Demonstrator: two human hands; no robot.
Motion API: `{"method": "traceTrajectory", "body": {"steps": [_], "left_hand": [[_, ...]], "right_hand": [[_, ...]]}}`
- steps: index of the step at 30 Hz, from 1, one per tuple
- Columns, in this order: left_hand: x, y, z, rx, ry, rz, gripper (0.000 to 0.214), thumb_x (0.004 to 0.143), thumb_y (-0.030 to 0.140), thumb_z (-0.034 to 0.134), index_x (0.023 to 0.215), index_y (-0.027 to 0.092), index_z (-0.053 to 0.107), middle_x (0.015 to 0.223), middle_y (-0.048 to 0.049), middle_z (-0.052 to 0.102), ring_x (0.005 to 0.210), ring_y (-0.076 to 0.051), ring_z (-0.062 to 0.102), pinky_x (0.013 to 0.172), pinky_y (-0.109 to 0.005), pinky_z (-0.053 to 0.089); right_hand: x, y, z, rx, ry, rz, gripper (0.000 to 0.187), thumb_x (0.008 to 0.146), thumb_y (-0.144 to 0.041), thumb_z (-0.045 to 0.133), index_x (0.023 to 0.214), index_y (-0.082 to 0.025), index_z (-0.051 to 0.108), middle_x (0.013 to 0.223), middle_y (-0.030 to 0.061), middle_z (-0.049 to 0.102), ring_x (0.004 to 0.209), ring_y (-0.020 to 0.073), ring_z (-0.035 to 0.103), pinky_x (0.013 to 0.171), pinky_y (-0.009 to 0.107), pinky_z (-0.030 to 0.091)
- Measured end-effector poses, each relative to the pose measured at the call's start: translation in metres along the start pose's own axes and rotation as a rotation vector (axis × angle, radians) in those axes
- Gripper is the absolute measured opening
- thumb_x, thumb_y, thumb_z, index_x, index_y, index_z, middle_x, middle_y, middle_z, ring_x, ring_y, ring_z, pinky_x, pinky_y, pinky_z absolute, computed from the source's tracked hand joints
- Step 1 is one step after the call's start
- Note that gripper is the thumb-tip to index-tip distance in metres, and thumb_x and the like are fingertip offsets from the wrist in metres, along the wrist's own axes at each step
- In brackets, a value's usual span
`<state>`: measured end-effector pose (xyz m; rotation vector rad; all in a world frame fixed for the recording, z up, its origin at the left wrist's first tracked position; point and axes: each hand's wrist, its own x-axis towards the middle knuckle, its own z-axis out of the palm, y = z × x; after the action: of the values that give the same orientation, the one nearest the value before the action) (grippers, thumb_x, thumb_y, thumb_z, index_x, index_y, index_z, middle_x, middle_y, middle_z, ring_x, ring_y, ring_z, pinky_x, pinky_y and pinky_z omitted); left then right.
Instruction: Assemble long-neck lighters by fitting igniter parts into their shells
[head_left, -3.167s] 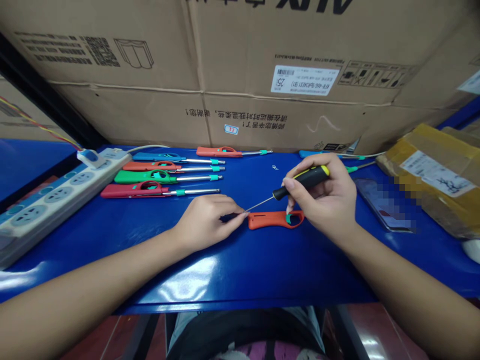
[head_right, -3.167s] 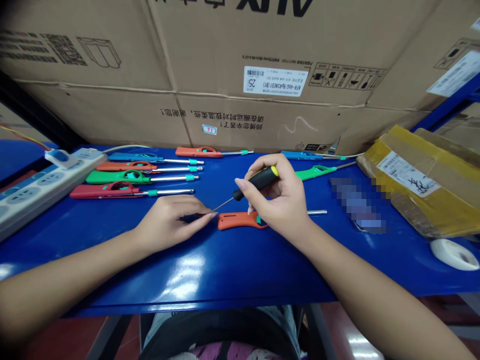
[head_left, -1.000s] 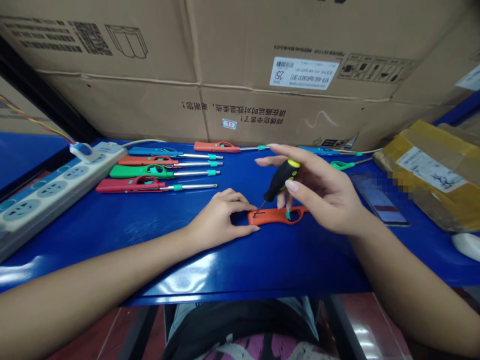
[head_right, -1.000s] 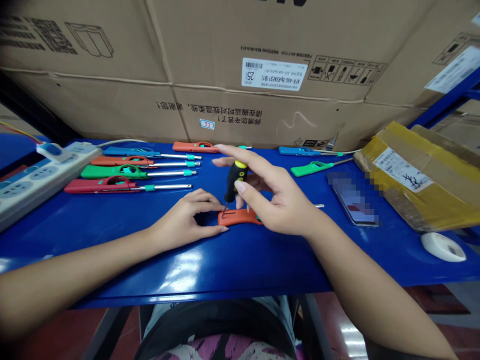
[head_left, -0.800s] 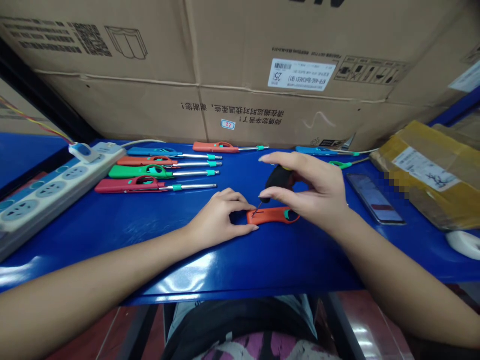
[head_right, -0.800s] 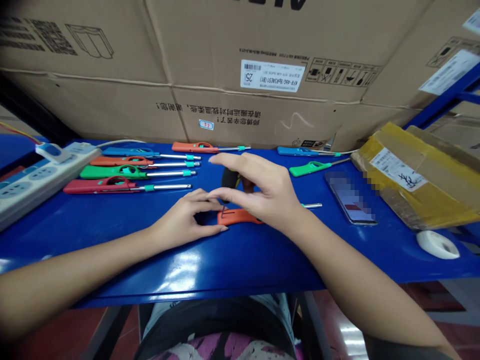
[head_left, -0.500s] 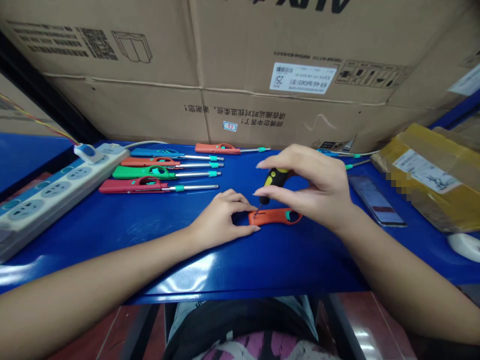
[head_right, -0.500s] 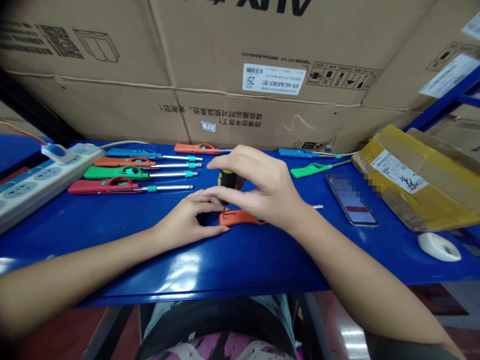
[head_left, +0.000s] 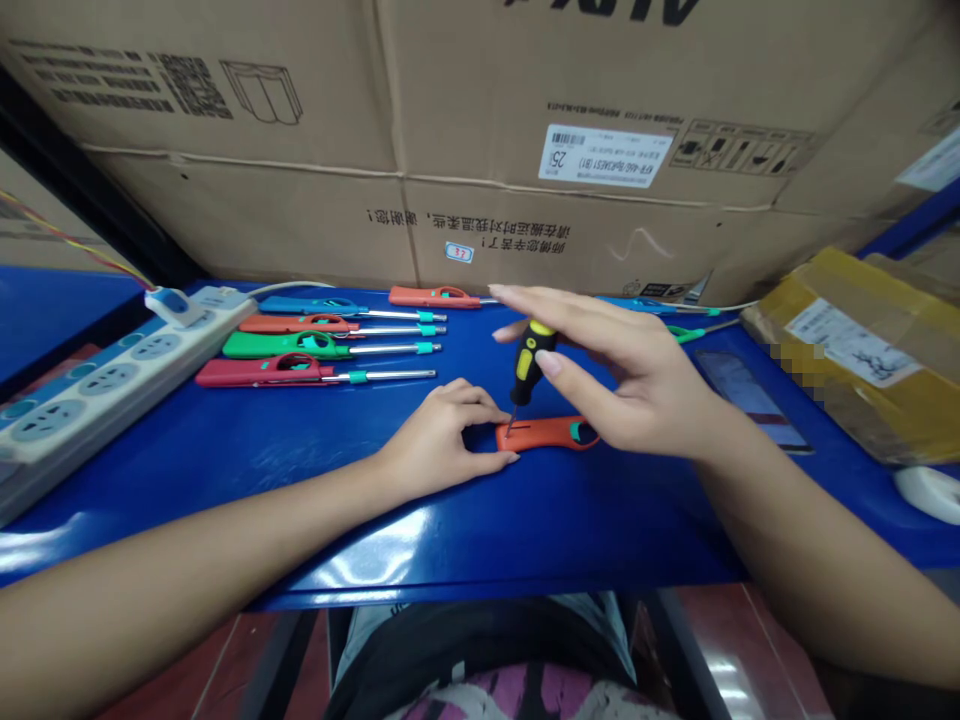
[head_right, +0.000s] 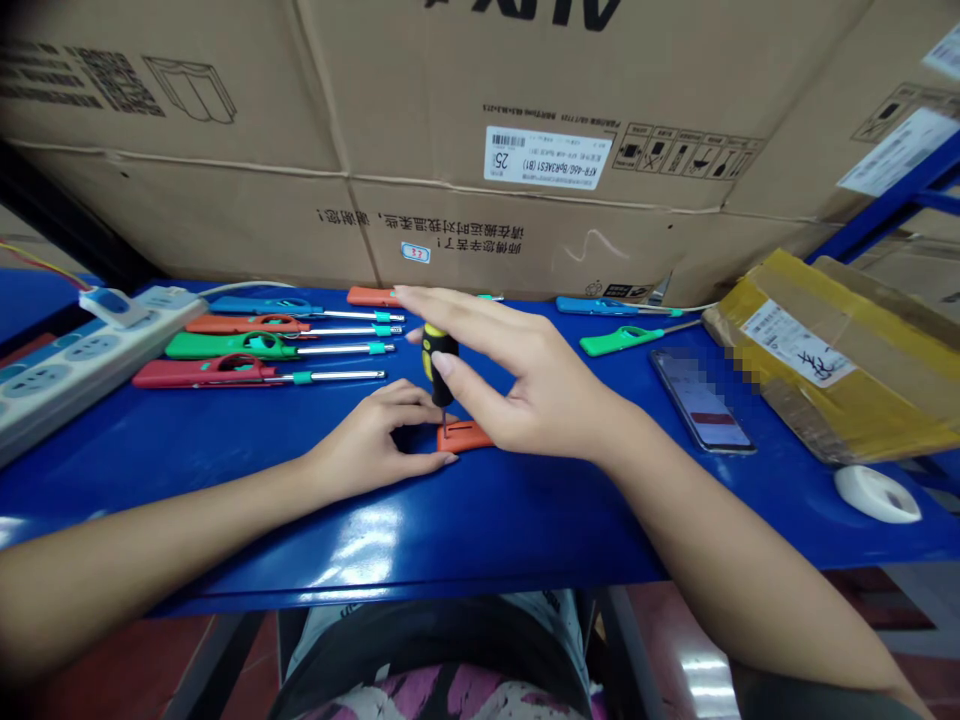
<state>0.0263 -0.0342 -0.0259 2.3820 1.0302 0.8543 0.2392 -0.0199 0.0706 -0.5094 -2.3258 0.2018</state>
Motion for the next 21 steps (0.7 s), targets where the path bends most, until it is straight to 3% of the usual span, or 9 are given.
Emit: {"method": "traceTrajectory", "body": {"steps": [2, 6, 9, 11, 16, 21], "left_hand": [[0.000, 0.000, 0.000, -0.006, 0.000, 0.007, 0.030, 0.080, 0.038, 0.080, 0.104, 0.020, 0.076, 0.097, -0.0056, 0.072, 0.092, -0.024, 0.062, 0.087, -0.041, 0.051], [0.001, 0.000, 0.001, -0.025, -0.020, 0.006, 0.030, 0.081, 0.037, 0.079, 0.106, 0.020, 0.076, 0.101, -0.0064, 0.073, 0.095, -0.025, 0.063, 0.092, -0.044, 0.051], [0.001, -0.001, 0.001, -0.012, -0.009, 0.016, 0.031, 0.081, 0.038, 0.079, 0.104, 0.018, 0.076, 0.097, -0.0064, 0.072, 0.092, -0.024, 0.062, 0.088, -0.042, 0.052], [0.001, -0.001, 0.001, -0.006, -0.001, 0.023, 0.031, 0.081, 0.039, 0.079, 0.104, 0.018, 0.075, 0.094, -0.0059, 0.071, 0.089, -0.023, 0.062, 0.086, -0.041, 0.052], [0.000, 0.000, 0.000, -0.009, 0.000, 0.015, 0.030, 0.080, 0.038, 0.079, 0.103, 0.020, 0.075, 0.100, -0.0064, 0.072, 0.094, -0.024, 0.063, 0.090, -0.042, 0.052], [0.000, 0.001, -0.001, 0.001, -0.006, 0.002, 0.029, 0.081, 0.038, 0.079, 0.103, 0.020, 0.075, 0.095, -0.0053, 0.071, 0.090, -0.023, 0.062, 0.086, -0.040, 0.052]], "right_hand": [[0.000, 0.000, 0.001, 0.017, -0.021, -0.017, 0.038, 0.099, -0.025, 0.053, 0.137, -0.025, 0.058, 0.124, 0.0067, 0.071, 0.108, 0.0203, 0.069, 0.098, 0.039, 0.056], [-0.002, 0.002, 0.006, -0.087, 0.127, -0.046, 0.035, 0.096, -0.034, 0.062, 0.129, -0.025, 0.063, 0.112, 0.0062, 0.074, 0.104, 0.0224, 0.069, 0.096, 0.039, 0.057], [0.000, 0.001, 0.003, -0.035, 0.024, -0.039, 0.039, 0.100, -0.031, 0.051, 0.138, -0.023, 0.057, 0.126, 0.0083, 0.069, 0.117, 0.0228, 0.065, 0.103, 0.041, 0.053], [0.001, 0.000, -0.001, 0.034, -0.039, -0.025, 0.038, 0.102, -0.027, 0.047, 0.138, -0.024, 0.057, 0.125, 0.0074, 0.070, 0.114, 0.0211, 0.066, 0.101, 0.039, 0.054], [-0.001, 0.005, 0.001, -0.112, 0.102, -0.054, 0.032, 0.095, -0.036, 0.063, 0.126, -0.024, 0.065, 0.106, 0.0071, 0.073, 0.097, 0.0221, 0.069, 0.089, 0.038, 0.058], [0.001, 0.002, -0.007, 0.000, -0.119, -0.058, 0.043, 0.102, -0.028, 0.046, 0.145, -0.025, 0.051, 0.132, 0.0077, 0.066, 0.117, 0.0205, 0.065, 0.103, 0.039, 0.052]]}}
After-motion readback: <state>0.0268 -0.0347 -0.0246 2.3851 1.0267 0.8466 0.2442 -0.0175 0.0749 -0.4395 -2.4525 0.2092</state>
